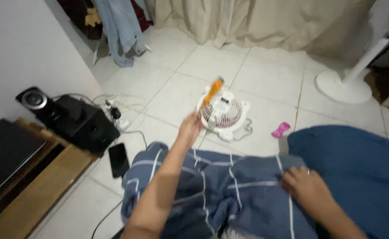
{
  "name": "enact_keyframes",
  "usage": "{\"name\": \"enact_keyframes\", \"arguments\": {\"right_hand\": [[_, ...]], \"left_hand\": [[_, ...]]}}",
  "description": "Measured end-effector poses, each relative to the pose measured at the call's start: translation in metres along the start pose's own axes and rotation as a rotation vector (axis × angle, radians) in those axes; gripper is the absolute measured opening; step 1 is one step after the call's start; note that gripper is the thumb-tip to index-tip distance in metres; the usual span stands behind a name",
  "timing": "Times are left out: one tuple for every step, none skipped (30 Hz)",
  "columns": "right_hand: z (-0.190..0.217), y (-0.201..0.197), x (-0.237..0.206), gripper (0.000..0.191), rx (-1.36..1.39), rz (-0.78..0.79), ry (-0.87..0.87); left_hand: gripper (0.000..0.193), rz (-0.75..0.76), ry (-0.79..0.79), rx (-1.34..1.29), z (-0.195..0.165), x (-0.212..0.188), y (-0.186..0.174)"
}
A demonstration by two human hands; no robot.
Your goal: The person sits on the floor and uses a screwdriver to unscrew the rear grille of a small desk fan, removing screws one at a time and setting them aside while holding the fan steady. They reposition the fan and continue loosening screws to open its housing.
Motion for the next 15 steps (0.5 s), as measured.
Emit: {"name": "enact_keyframes", "arguments": {"right_hand": [[0.002,-0.008,-0.005,0.025,-0.035,0.014,-0.008],[0.002,-0.019,-0.012,0.024,0.005,0.005,0.007],[0.000,-0.032,-0.021,0.023,0.042,-0.003,0.023],[-0.002,-0.044,-0.031,0.022,0.076,-0.014,0.036],[-0.008,-0.051,-0.042,0.023,0.039,0.040,0.082],[-0.015,-0.055,-0.057,0.024,0.002,0.098,0.129],[-0.024,-0.053,-0.077,0.022,-0.054,0.227,0.192],[-0.035,-0.052,-0.095,0.023,-0.112,0.354,0.251],[-0.042,-0.045,-0.113,0.024,-0.098,0.487,0.317],[-0.050,-0.036,-0.132,0.027,-0.059,0.634,0.404],[-0.056,-0.030,-0.146,0.030,-0.025,0.770,0.484],[-0.059,-0.027,-0.154,0.033,0.025,0.841,0.551],[-0.060,-0.024,-0.159,0.037,0.067,0.898,0.617],[-0.060,-0.025,-0.158,0.041,0.101,0.940,0.667],[-0.062,-0.032,-0.147,0.045,0.124,0.933,0.695]], "left_hand": [[0.020,-0.023,-0.007,-0.010,-0.015,-0.001,0.003],[0.022,-0.042,-0.017,-0.021,-0.029,-0.003,0.007],[0.023,-0.046,0.009,-0.050,-0.048,-0.006,0.013],[0.024,-0.051,0.040,-0.080,-0.069,-0.010,0.018],[0.024,-0.053,0.036,-0.078,-0.089,-0.012,0.024],[0.024,-0.057,0.029,-0.079,-0.107,-0.017,0.029],[0.023,0.024,0.071,-0.107,-0.130,-0.021,0.041],[0.023,0.107,0.115,-0.134,-0.151,-0.027,0.054],[0.023,0.118,0.117,-0.156,-0.164,-0.033,0.061],[0.023,0.131,0.119,-0.176,-0.178,-0.036,0.067],[0.023,0.145,0.121,-0.197,-0.189,-0.039,0.074],[0.021,0.154,0.124,-0.190,-0.195,-0.040,0.082],[0.019,0.166,0.131,-0.180,-0.199,-0.039,0.091],[0.017,0.179,0.137,-0.168,-0.201,-0.036,0.099],[0.019,0.170,0.111,-0.173,-0.195,-0.032,0.103]]}}
Point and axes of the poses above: each hand's wrist, its own x-axis towards the middle knuckle, its own y-axis out of the palm, z = x × y, the point moved 9 cm from there along x, towards the middle knuckle, and after that the axes turned 14 degrees about x, right-handed, at the moved point
